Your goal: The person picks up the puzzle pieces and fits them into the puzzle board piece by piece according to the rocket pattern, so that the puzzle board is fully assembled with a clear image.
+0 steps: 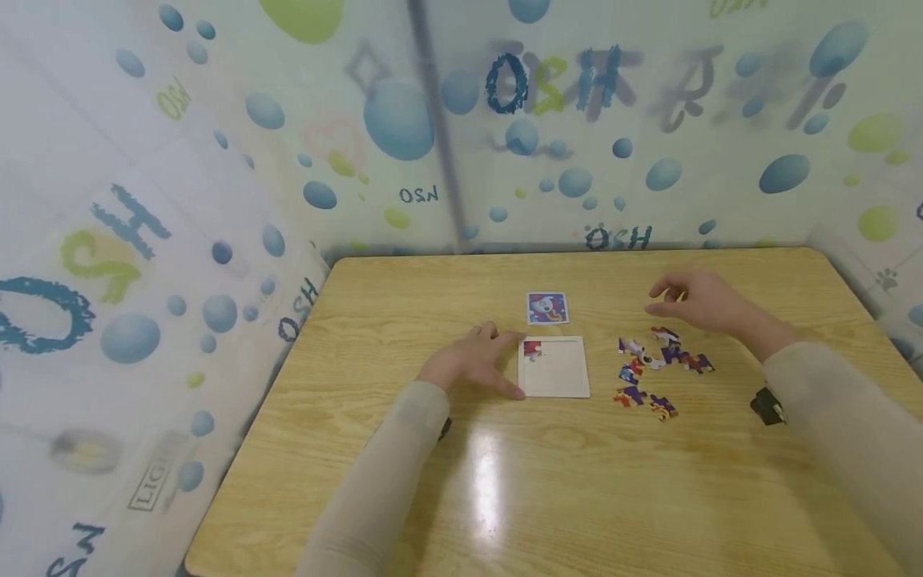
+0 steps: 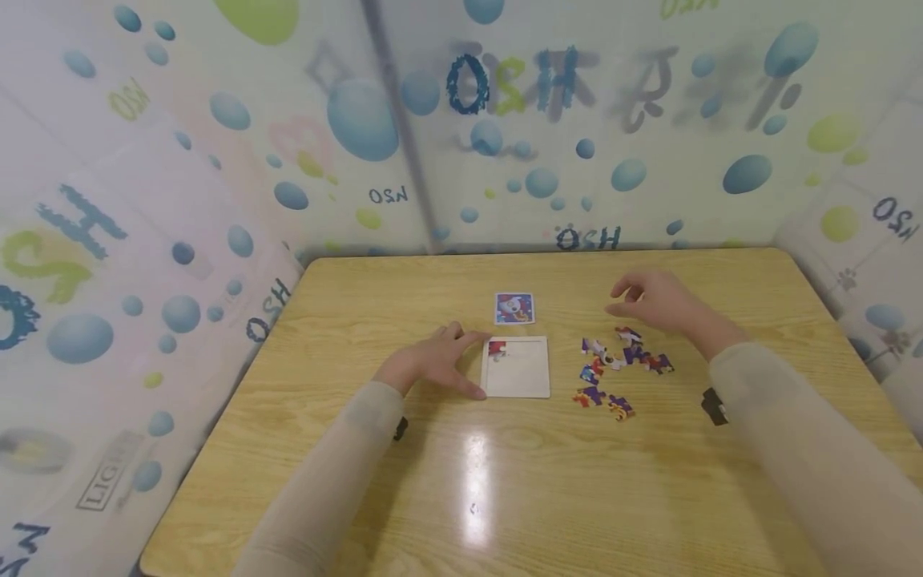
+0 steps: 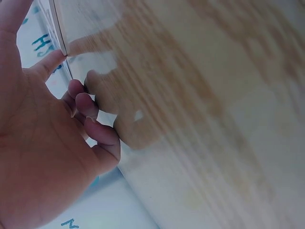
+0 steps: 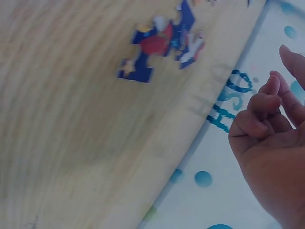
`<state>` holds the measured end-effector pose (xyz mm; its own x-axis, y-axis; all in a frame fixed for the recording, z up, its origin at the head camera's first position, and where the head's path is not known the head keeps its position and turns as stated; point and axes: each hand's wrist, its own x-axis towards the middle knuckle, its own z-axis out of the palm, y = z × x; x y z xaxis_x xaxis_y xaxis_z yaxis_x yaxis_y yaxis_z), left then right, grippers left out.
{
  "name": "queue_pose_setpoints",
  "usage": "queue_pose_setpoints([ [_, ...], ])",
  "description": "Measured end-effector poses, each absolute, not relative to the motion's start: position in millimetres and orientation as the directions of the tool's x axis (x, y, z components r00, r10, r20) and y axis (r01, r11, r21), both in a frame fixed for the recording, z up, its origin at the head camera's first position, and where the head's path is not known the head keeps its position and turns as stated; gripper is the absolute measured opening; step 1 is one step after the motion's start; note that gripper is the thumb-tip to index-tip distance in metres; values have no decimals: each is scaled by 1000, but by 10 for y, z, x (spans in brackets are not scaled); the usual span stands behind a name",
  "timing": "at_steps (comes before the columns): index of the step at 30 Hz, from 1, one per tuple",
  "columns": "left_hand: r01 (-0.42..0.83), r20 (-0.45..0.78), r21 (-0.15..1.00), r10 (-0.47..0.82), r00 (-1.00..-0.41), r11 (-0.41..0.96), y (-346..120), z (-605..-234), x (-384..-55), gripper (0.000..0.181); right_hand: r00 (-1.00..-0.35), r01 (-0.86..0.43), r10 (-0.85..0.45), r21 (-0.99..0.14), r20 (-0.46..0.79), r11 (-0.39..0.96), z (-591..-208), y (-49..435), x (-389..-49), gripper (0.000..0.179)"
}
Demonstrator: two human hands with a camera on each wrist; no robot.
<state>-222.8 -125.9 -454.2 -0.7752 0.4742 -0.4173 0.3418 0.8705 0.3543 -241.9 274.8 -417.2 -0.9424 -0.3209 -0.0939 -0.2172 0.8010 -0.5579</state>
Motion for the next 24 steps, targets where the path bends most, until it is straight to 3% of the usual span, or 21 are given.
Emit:
queue_pose_setpoints([
  [10, 351, -419, 343, 477, -773, 871, -1261, -4575, -2248, 113, -938, -173, -303, -534, -166, 828, -4484, 2926, -2373, 49],
  [24, 347, -422, 342, 473, -773, 873, -1260, -4562, -2239, 113, -932, -69, -251, -551, -261, 831, -4633, 3132, -2295, 48],
])
